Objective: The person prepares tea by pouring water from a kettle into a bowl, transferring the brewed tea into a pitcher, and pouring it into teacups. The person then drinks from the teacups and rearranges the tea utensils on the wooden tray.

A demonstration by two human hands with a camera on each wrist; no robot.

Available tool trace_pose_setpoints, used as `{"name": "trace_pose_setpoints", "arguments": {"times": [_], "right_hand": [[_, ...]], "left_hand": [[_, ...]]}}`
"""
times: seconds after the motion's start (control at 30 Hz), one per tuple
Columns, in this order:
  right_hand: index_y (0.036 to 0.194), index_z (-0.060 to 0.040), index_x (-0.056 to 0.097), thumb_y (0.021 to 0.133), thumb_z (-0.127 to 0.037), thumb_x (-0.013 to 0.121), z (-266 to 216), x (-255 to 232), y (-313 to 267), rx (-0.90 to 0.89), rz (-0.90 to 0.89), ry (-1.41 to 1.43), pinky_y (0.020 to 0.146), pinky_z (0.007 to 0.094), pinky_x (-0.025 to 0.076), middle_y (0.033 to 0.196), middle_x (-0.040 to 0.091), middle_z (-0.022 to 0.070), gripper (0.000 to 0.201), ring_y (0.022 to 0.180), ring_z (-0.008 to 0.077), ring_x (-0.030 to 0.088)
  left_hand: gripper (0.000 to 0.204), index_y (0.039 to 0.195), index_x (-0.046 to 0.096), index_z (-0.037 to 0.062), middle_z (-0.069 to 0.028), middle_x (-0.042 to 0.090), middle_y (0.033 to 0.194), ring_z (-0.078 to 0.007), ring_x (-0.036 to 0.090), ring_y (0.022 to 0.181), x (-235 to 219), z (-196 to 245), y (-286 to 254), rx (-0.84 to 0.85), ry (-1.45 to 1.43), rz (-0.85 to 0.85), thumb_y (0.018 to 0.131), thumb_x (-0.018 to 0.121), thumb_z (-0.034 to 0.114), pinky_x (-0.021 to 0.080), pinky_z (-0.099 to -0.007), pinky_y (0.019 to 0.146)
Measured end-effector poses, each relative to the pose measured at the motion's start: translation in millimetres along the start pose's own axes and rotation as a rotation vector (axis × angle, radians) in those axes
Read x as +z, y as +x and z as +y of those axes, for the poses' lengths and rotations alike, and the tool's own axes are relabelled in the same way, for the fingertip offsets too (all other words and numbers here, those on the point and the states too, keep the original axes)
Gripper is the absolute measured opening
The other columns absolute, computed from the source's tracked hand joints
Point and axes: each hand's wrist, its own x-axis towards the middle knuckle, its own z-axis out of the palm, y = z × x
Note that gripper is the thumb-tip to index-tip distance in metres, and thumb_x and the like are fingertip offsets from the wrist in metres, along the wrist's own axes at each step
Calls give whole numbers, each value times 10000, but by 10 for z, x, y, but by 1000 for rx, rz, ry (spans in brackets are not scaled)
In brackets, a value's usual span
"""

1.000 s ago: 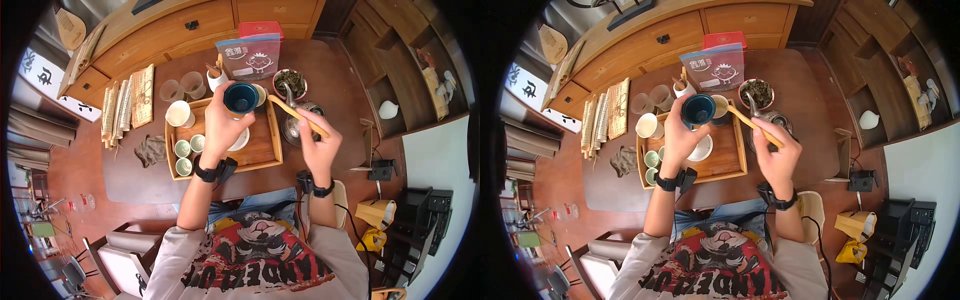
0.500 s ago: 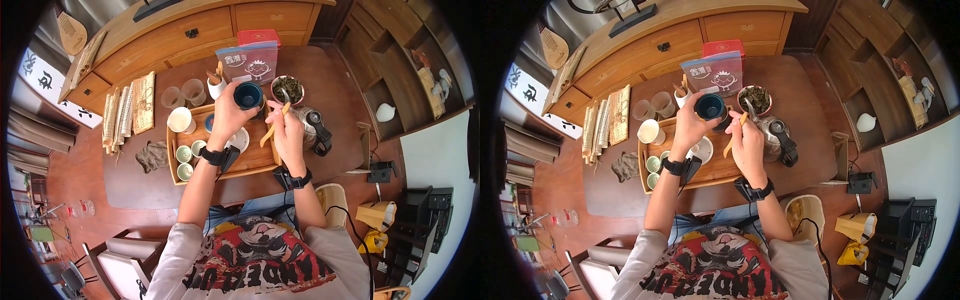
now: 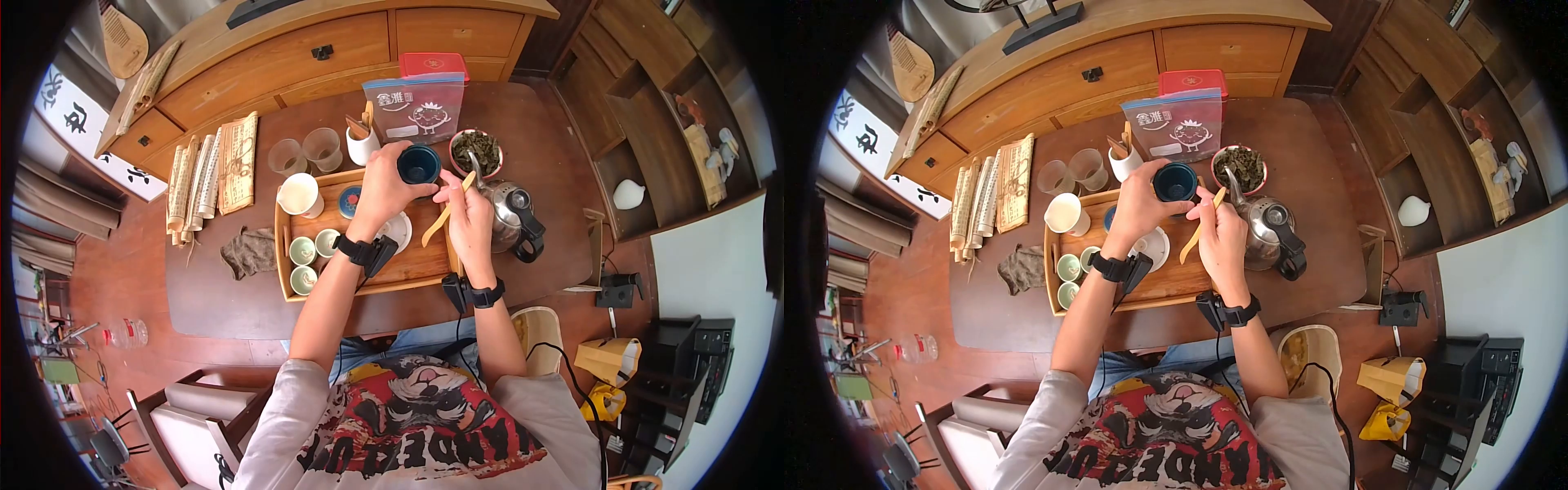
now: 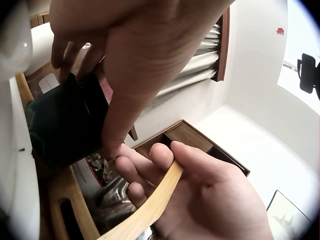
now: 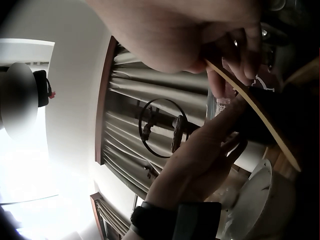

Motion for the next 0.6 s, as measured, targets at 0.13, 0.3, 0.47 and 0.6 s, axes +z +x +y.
{"name": "trace_pose_setpoints", "arguments": {"times": [0.13, 0.3, 0.47, 0.6], "right_hand": [[1000, 23, 778, 1175, -223, 575, -27, -3, -43, -20, -7, -46, 751, 381, 560, 1245, 807, 227, 363, 834, 252, 753], [1022, 8, 778, 1164, -204, 579, -140, -72, -94, -12, -34, -122, 864, 424, 580, 1306, 779, 257, 324, 1029, 357, 781], [1060, 7, 792, 1160, -176, 586, -293, -168, -123, -104, -24, -192, 888, 424, 562, 1214, 781, 198, 293, 1044, 348, 746], [1114, -18, 804, 1149, -122, 593, -698, -264, -165, -164, 54, -296, 745, 382, 522, 1022, 724, 119, 237, 825, 267, 669]], "left_hand": [[876, 1370, 693, -76, -262, 760, 1284, -426, 710, 1233, -7, 2, -4, -50, 14, -46, 636, 1055, 236, 558, -483, 1103], [890, 1383, 688, -80, -269, 748, 1320, -430, 680, 1286, 7, 9, -38, -80, 22, -62, 638, 1055, 244, 535, -488, 1140], [890, 1455, 627, -82, -255, 708, 1399, -404, 677, 1325, -14, 75, -120, 32, 190, -17, 716, 1016, 225, 534, -453, 1152], [790, 1485, 609, -45, -242, 670, 1449, -419, 630, 1367, -174, 466, -332, 74, 199, 137, 806, 952, 167, 507, -473, 1178]]}}
